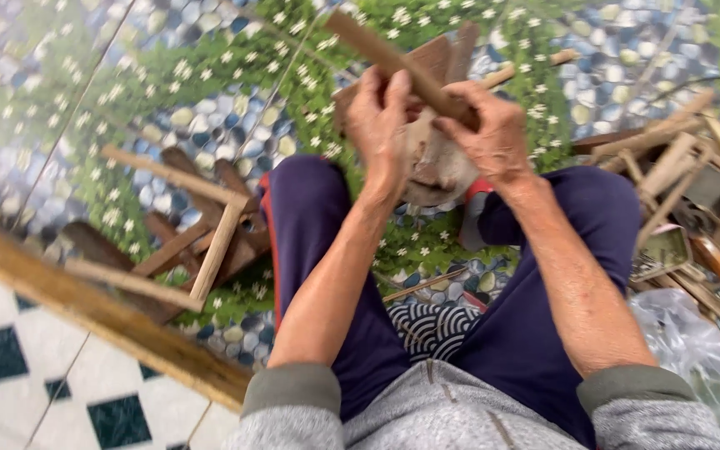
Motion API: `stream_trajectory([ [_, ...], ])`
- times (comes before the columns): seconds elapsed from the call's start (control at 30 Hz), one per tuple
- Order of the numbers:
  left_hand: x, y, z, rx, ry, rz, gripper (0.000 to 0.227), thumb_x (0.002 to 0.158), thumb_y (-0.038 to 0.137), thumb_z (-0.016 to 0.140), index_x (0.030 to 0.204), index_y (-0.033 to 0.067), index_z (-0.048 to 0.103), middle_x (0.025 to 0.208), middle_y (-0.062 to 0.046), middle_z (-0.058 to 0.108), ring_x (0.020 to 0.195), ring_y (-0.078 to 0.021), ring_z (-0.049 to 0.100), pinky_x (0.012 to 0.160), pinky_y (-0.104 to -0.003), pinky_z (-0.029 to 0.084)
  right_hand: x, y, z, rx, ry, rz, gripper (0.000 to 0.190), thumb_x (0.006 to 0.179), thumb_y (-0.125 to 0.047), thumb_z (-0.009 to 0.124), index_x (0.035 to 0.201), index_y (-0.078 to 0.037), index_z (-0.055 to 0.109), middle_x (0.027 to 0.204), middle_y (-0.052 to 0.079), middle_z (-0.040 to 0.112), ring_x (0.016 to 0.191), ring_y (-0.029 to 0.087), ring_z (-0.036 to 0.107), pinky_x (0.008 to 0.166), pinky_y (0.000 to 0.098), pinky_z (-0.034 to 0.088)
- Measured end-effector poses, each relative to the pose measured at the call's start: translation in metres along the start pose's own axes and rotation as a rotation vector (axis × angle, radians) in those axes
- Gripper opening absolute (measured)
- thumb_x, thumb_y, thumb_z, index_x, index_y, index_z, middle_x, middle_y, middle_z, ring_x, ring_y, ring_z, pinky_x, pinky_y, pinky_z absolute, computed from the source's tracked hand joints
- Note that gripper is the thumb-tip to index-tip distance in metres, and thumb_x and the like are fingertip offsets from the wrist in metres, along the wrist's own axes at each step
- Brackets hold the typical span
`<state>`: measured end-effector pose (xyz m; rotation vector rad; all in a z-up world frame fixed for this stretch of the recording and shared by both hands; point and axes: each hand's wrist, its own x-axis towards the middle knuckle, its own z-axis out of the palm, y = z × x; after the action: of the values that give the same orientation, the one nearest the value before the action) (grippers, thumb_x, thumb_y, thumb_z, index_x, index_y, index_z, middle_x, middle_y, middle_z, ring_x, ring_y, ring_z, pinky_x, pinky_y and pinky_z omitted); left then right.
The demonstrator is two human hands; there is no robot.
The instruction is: Assembling a bamboo frame by fitting sticks together and securing them with a wooden mallet.
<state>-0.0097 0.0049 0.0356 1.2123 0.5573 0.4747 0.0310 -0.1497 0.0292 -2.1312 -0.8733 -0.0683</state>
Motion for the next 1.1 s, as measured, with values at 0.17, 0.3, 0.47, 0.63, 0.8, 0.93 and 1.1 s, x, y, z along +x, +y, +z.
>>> stream_trajectory([
  [0.17,0.007,-0.018,0.009,-0.02,-0.124,-0.039,0.023,0.1,0.018,0.056,0.117,0.0036,0.063,0.1,-0.013,0.074,0.065,-0.0235,0.073,0.059,-0.035,0.062,-0.002,-0.006,-0.004,-0.057,0.049,-0.07,0.034,0.105,-0.01,0.087,0.129,0.005,0.068,0.112,0.018,0.076,0.097,0.028,0.071,0.084,0.0397,0.059],
  [0.3,-0.002,-0.003,0.009,-0.01,-0.116,-0.112,0.032,0.099,0.021,0.056,0.125,0.0057,0.064,0.098,-0.011,0.074,0.071,-0.0216,0.068,0.07,-0.037,0.061,-0.001,-0.021,-0.004,0.016,0.024,-0.033,0.031,0.109,-0.01,0.085,0.128,0.006,0.066,0.111,0.02,0.072,0.097,0.028,0.072,0.085,0.0389,0.061],
  [0.47,0.001,-0.016,0.011,0.016,-0.123,-0.068,0.03,0.098,0.027,0.055,0.123,0.0131,0.064,0.102,-0.005,0.073,0.086,-0.0207,0.067,0.076,-0.039,0.062,-0.003,-0.023,-0.001,0.069,0.026,-0.003,0.029,0.114,-0.012,0.081,0.129,0.008,0.065,0.108,0.02,0.072,0.095,0.024,0.069,0.083,0.0357,0.059],
  [0.63,0.003,-0.024,0.013,0.047,-0.11,-0.084,0.033,0.097,0.03,0.055,0.126,0.0166,0.065,0.104,-0.005,0.077,0.095,-0.0229,0.075,0.085,-0.041,0.064,-0.005,-0.017,0.001,0.027,0.029,-0.04,0.034,0.116,-0.015,0.08,0.13,0.011,0.064,0.111,0.024,0.072,0.099,0.03,0.071,0.082,0.0398,0.059],
  [0.8,0.004,-0.026,0.016,0.102,-0.086,-0.091,0.03,0.096,0.03,0.056,0.12,0.016,0.066,0.104,-0.005,0.079,0.097,-0.0233,0.076,0.089,-0.042,0.063,-0.007,-0.009,0.003,0.008,0.032,-0.075,0.038,0.117,-0.017,0.079,0.133,0.014,0.063,0.112,0.027,0.072,0.101,0.035,0.072,0.082,0.0428,0.06],
  [0.93,0.004,-0.033,0.019,0.153,-0.092,-0.066,0.037,0.097,0.035,0.055,0.13,0.0206,0.063,0.107,-0.002,0.08,0.094,-0.0225,0.078,0.089,-0.043,0.063,-0.008,-0.006,0.003,0.017,0.031,-0.05,0.039,0.12,-0.02,0.079,0.133,0.014,0.064,0.109,0.024,0.072,0.092,0.027,0.068,0.074,0.0376,0.056],
  [1.1,0.006,-0.036,0.02,0.173,-0.109,-0.052,0.036,0.096,0.038,0.053,0.126,0.0198,0.062,0.104,-0.004,0.08,0.09,-0.0228,0.078,0.079,-0.04,0.064,-0.009,-0.004,0.005,0.015,0.042,-0.061,0.04,0.122,-0.023,0.078,0.133,0.014,0.064,0.108,0.023,0.072,0.089,0.027,0.068,0.072,0.0381,0.056],
])
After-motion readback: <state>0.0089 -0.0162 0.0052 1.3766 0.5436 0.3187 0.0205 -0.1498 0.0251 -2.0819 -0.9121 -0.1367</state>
